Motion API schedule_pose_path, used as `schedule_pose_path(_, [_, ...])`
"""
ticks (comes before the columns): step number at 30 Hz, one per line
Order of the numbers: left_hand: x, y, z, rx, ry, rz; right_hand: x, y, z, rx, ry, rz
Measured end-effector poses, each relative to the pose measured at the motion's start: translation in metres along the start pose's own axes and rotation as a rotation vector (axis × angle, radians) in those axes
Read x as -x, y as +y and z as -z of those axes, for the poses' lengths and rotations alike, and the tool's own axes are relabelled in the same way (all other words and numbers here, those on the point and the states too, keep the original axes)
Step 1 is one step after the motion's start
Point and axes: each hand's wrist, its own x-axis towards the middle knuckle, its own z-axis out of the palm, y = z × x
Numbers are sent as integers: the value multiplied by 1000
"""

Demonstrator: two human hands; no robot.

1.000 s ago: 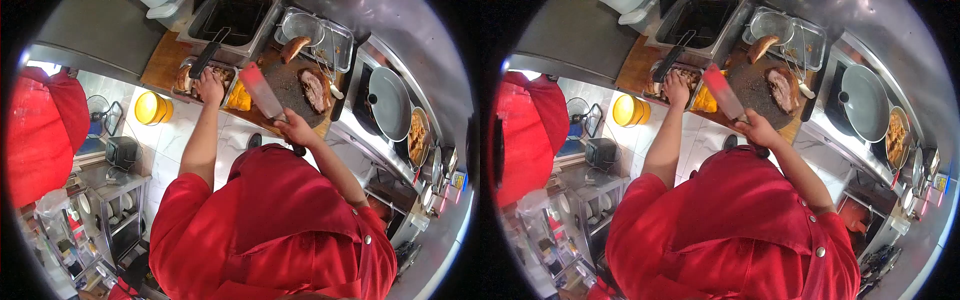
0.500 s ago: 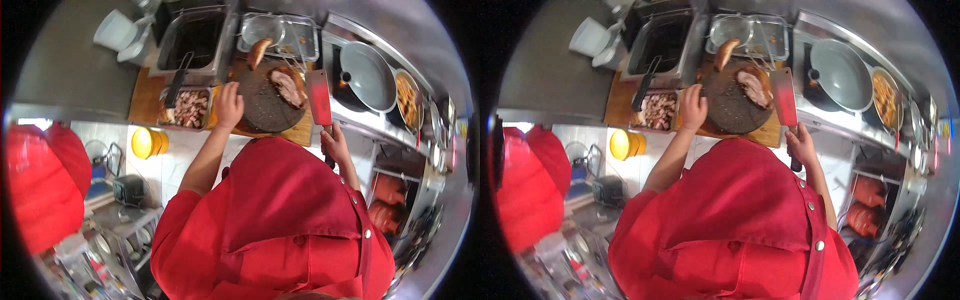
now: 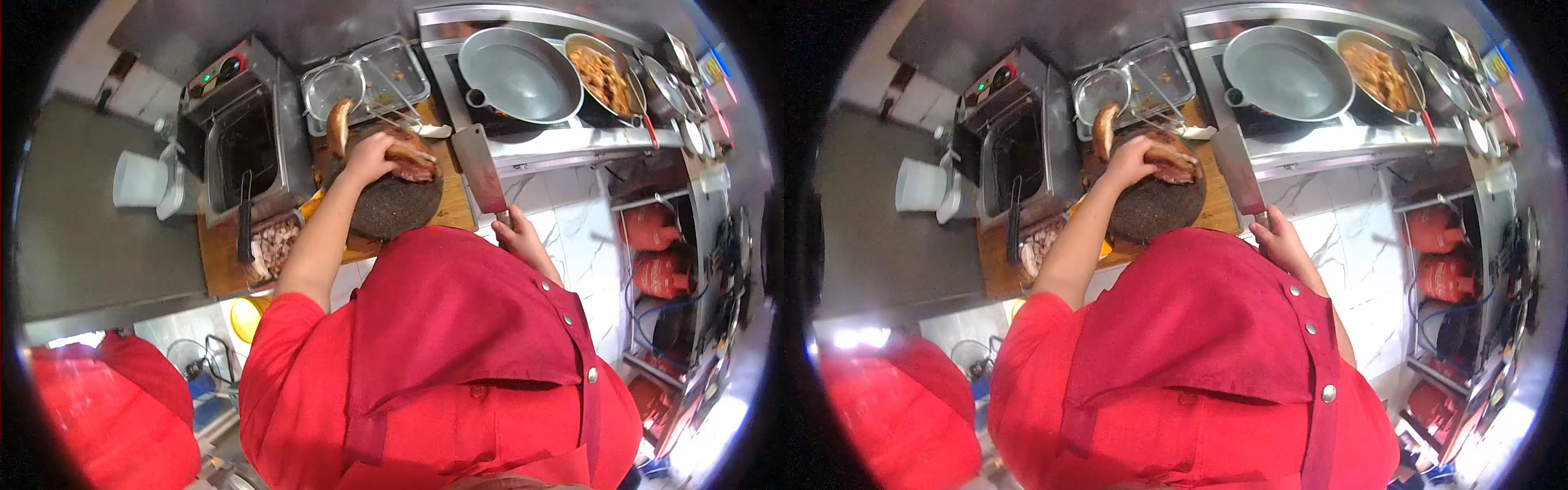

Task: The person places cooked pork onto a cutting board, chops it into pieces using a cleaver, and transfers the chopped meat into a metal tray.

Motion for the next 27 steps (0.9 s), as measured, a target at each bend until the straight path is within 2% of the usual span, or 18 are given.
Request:
schedule_pose_path(3, [16, 9, 13, 156, -6, 6, 5, 0, -5, -63, -10, 14])
schedule_pose_path(4, [21, 18, 23, 157, -15, 5, 3, 3, -5, 7, -29, -8])
schedule_pose_path(6, [30, 31, 41, 345, -106, 298, -5, 10, -6, 84, -64, -35])
schedule_pose_path(7, [37, 28, 39, 349, -101, 315, -10, 13, -9, 122, -74, -17])
schedule_pose_path(9, [58, 21, 32, 739, 166, 415, -17, 14, -15, 174, -118, -6])
schedule_pose_path(10, [67, 22, 31, 1023, 175, 587, -20, 10, -20, 303, -97, 28])
schedule_pose_path(11, [77, 26, 27, 1025, 201, 613, -23, 5, -26, 432, -77, 70])
schedule_pose_path(13, [95, 33, 9, 1444, 381, 601, -31, -4, -41, 490, -97, 84])
schedule_pose_path(15, [115, 30, -22, 1520, 441, 671, -36, -14, -55, 540, -108, 94])
schedule_pose_path(17, [129, 33, -43, 1604, 637, 708, -45, -25, -67, 647, -164, 106])
schedule_pose_path(18, [131, 35, -43, 1602, 648, 713, -50, -24, -70, 650, -174, 109])
schedule_pose_path(20, [138, 42, -43, 1846, 853, 717, -55, -18, -77, 563, -242, 37])
schedule_pose_path(21, [140, 44, -39, 1841, 874, 724, -56, -18, -78, 568, -259, 39])
schedule_pose_path(24, [142, 38, -16, 1652, 988, 507, -64, -19, -79, 623, -297, 67])
schedule_pose_path(25, [142, 45, -1, 1643, 1012, 511, -66, -21, -79, 659, -287, 104])
schedule_pose_path(27, [132, 62, 35, 1580, 1059, 345, -65, -24, -77, 723, -249, 172])
